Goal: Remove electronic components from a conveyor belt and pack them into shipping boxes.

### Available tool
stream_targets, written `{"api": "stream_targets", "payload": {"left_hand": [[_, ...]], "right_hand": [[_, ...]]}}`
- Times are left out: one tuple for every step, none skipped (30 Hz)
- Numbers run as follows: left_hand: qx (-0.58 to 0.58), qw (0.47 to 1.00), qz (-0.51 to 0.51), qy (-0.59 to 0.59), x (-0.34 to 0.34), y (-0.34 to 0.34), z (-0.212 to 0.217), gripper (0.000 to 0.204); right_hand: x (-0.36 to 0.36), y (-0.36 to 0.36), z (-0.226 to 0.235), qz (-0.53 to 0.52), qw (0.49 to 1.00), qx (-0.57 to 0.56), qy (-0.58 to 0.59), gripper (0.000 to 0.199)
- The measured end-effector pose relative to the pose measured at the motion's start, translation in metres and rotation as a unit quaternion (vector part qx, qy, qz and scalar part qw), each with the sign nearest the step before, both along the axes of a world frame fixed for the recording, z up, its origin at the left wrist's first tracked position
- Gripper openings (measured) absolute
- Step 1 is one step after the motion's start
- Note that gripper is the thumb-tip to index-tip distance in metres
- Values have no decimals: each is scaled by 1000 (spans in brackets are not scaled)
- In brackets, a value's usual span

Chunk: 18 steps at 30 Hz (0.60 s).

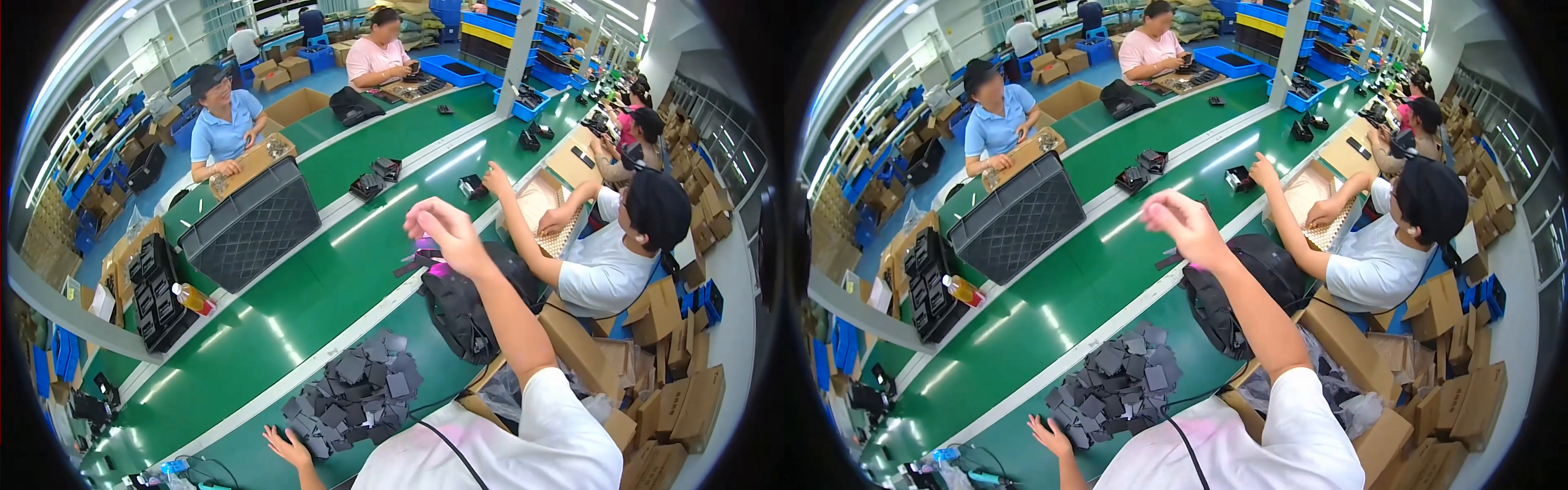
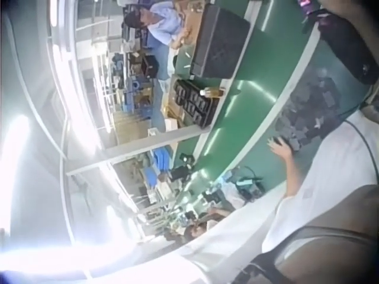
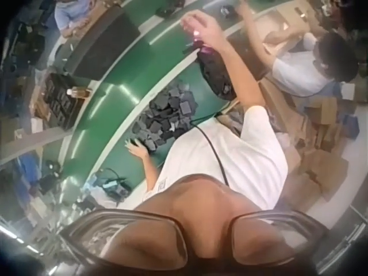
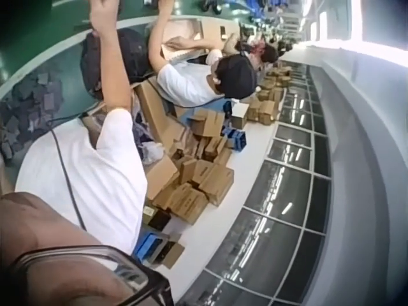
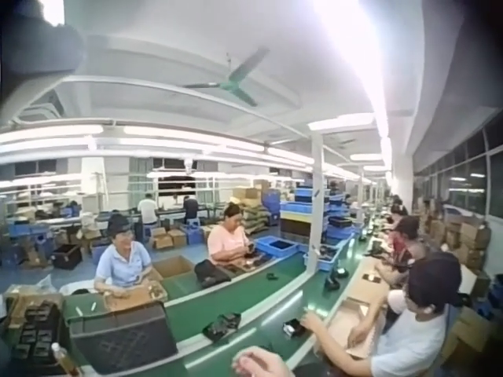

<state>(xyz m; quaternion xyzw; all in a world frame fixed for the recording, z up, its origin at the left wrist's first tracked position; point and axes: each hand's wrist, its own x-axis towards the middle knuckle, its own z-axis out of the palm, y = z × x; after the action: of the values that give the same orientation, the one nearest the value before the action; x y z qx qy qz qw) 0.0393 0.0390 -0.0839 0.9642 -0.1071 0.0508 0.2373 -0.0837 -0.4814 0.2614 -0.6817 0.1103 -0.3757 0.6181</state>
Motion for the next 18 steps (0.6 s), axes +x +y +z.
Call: {"api": "stream_targets", "payload": {"left_hand": [[0, 1000, 3, 16, -1, -8, 7, 42], [-1, 999, 6, 32, 0, -15, 12, 43], [0, 999, 8, 46, 2, -19, 14, 44], [-1, 999, 13, 47, 4, -21, 13, 44], [-7, 999, 19, 48, 6, -20, 9, 44], [-11, 998, 29, 48, 5, -14, 5, 44], [-15, 998, 38, 47, 5, -9, 2, 44], [-19, 998, 44, 46, 5, -4, 0, 44], [-19, 998, 47, 45, 5, -2, -1, 44], [-11, 998, 49, 43, 4, 3, 1, 42], [-9, 998, 43, 40, 6, -2, 2, 41], [-8, 998, 44, 37, 6, -7, 2, 39], [-7, 999, 42, 34, 8, -16, -2, 38], [-6, 998, 53, 31, 8, -13, -4, 38], [-26, 998, 52, 7, 10, -9, -7, 37], [-49, 998, 43, -14, 14, -8, -11, 36], [-70, 996, 34, -33, 16, -5, -12, 36], [-91, 994, 25, -53, 19, -2, -13, 37]], "right_hand": [[10, -37, -55, -83, 990, -10, 115, 23], [13, -76, -112, -163, 960, -21, 228, 27], [6, -122, -184, -220, 920, -98, 310, 35], [2, -151, -236, -284, 878, -161, 351, 38], [0, -168, -268, -344, 826, -222, 389, 41], [10, -173, -277, -335, 829, -223, 389, 41], [20, -178, -285, -388, 792, -208, 422, 42], [27, -181, -291, -441, 750, -192, 455, 44], [34, -187, -292, -431, 750, -182, 468, 46], [40, -193, -292, -423, 749, -172, 480, 48], [39, -207, -294, -431, 746, -174, 477, 48], [42, -217, -300, -410, 753, -144, 494, 46], [43, -229, -305, -390, 758, -113, 510, 45], [57, -216, -295, -368, 758, -65, 535, 42], [67, -211, -288, -331, 759, -23, 560, 45], [66, -210, -289, -341, 751, -32, 565, 41], [66, -208, -288, -351, 746, -79, 560, 39], [64, -208, -284, -325, 736, -155, 574, 37]]}}
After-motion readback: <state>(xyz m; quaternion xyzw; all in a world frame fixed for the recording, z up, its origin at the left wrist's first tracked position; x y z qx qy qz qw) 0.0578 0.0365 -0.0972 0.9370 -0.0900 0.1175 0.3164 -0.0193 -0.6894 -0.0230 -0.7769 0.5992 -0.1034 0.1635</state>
